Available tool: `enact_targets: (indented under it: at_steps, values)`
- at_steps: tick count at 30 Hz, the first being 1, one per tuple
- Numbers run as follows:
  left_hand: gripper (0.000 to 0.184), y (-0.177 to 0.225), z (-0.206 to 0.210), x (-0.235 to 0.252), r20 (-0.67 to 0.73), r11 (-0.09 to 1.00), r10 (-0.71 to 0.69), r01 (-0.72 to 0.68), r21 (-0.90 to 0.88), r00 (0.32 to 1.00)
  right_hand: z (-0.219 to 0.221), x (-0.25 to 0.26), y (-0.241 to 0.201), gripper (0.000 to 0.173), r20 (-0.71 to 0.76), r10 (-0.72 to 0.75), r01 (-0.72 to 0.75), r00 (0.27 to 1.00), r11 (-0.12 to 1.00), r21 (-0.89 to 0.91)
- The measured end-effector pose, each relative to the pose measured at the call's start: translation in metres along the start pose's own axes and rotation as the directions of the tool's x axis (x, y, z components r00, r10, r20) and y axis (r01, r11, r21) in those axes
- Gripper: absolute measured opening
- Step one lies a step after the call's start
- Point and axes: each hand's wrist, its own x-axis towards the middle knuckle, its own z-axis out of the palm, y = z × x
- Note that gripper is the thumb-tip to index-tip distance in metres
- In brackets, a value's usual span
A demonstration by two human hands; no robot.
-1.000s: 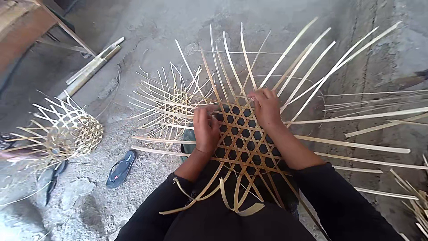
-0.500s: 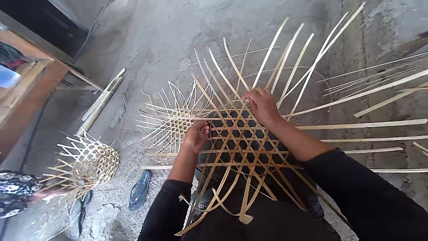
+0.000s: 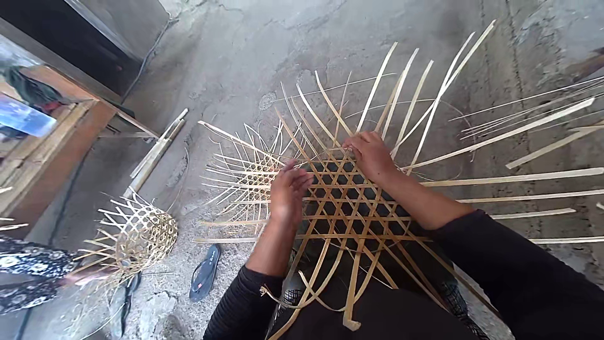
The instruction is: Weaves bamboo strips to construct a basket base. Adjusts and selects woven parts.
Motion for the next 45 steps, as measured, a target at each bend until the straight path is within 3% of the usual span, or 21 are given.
enact_targets:
  at_steps: [1, 2, 4, 5, 6, 10, 16, 20, 22, 24, 26, 28, 31, 33, 35, 36, 38, 39, 40, 41, 45]
  values:
    - [0.036, 0.005, 0.002, 0.005, 0.064, 0.993, -0.061, 0.054, 0.103, 0.996, 0.001, 0.000, 0.000, 0.022, -0.001, -0.003, 0.003, 1.000, 1.000, -0.005]
    - [0.044, 0.005, 0.002, 0.011, 0.138, 0.962, -0.036, -0.003, 0.272, 0.990, 0.002, -0.001, 0.001, 0.021, 0.003, -0.003, 0.003, 1.000, 1.000, -0.010]
    - [0.056, -0.004, -0.003, 0.028, 0.285, 0.707, 0.188, -0.331, 0.625, 0.940, 0.001, 0.000, 0.002, 0.021, 0.005, -0.001, 0.001, 1.000, 1.000, -0.018]
    - [0.055, -0.014, -0.006, 0.039, 0.330, 0.553, 0.300, -0.445, 0.704, 0.895, 0.001, -0.001, 0.001, 0.021, 0.005, 0.004, -0.003, 1.000, 1.000, -0.019]
    - [0.052, -0.025, -0.009, 0.049, 0.328, 0.483, 0.354, -0.472, 0.738, 0.876, 0.001, -0.001, 0.001, 0.021, 0.005, 0.006, -0.006, 1.000, 1.000, -0.018]
    - [0.066, -0.056, -0.007, 0.066, 0.159, 0.526, 0.393, -0.364, 0.769, 0.905, 0.000, -0.001, 0.001, 0.021, -0.011, -0.007, 0.007, 1.000, 1.000, -0.026]
    - [0.057, -0.060, -0.006, 0.064, 0.175, 0.519, 0.453, -0.419, 0.745, 0.874, -0.001, -0.001, 0.000, 0.022, 0.010, 0.006, -0.006, 1.000, 0.999, -0.038]
    - [0.062, -0.062, -0.010, 0.063, 0.146, 0.581, 0.449, -0.412, 0.702, 0.881, -0.001, -0.002, -0.001, 0.021, -0.023, -0.008, 0.007, 1.000, 0.999, -0.037]
    - [0.064, -0.063, -0.015, 0.066, 0.074, 0.742, 0.367, -0.340, 0.578, 0.927, -0.002, -0.003, -0.002, 0.021, -0.022, -0.003, 0.002, 1.000, 1.000, -0.031]
    - [0.050, -0.055, -0.018, 0.070, -0.009, 0.934, 0.158, -0.147, 0.324, 0.987, -0.003, -0.003, -0.001, 0.022, -0.009, 0.007, -0.007, 1.000, 1.000, -0.030]
    - [0.025, -0.042, -0.022, 0.079, -0.042, 0.994, -0.073, 0.076, 0.082, 0.996, -0.003, -0.003, -0.002, 0.023, -0.003, 0.014, -0.014, 1.000, 0.999, -0.032]
    - [0.019, -0.029, -0.030, 0.087, 0.062, 0.970, -0.242, 0.239, 0.052, 0.968, -0.003, -0.002, -0.003, 0.023, 0.005, 0.020, -0.020, 1.000, 0.999, -0.033]
    - [0.017, -0.026, -0.035, 0.089, 0.197, 0.967, -0.238, 0.213, 0.138, 0.951, -0.001, -0.002, -0.003, 0.021, -0.013, 0.010, -0.010, 1.000, 0.999, -0.044]
    - [0.015, -0.040, -0.036, 0.085, 0.169, 0.990, -0.072, 0.050, 0.128, 0.983, 0.000, -0.002, -0.001, 0.021, -0.013, 0.004, -0.004, 1.000, 0.999, -0.049]
    - [0.020, -0.057, -0.037, 0.075, 0.149, 0.965, 0.183, -0.207, 0.163, 0.972, 0.001, -0.002, -0.001, 0.021, -0.007, 0.006, -0.006, 1.000, 0.999, -0.052]
    - [0.021, -0.062, -0.038, 0.069, 0.174, 0.912, 0.313, -0.346, 0.219, 0.934, 0.001, -0.002, 0.000, 0.021, -0.006, 0.006, -0.007, 1.000, 0.998, -0.055]
    - [0.024, -0.060, -0.040, 0.060, 0.313, 0.695, 0.477, -0.570, 0.438, 0.821, 0.001, -0.002, 0.001, 0.021, -0.006, 0.000, 0.000, 1.000, 0.999, -0.052]
    - [0.029, -0.054, -0.037, 0.058, 0.375, 0.527, 0.501, -0.618, 0.583, 0.780, 0.001, -0.002, 0.001, 0.021, -0.007, -0.005, 0.005, 1.000, 0.999, -0.050]
    - [0.033, -0.046, -0.032, 0.056, 0.401, 0.387, 0.478, -0.597, 0.703, 0.781, 0.000, -0.002, 0.001, 0.022, -0.004, -0.007, 0.007, 1.000, 0.999, -0.050]
    - [0.035, -0.038, -0.027, 0.057, 0.380, 0.323, 0.423, -0.529, 0.785, 0.822, 0.001, -0.002, 0.001, 0.022, 0.001, -0.006, 0.006, 1.000, 0.999, -0.052]
    - [0.025, -0.017, -0.016, 0.085, 0.142, 0.417, 0.156, -0.195, 0.887, 0.978, 0.001, 0.000, 0.001, 0.023, 0.002, -0.013, 0.013, 1.000, 0.998, -0.066]
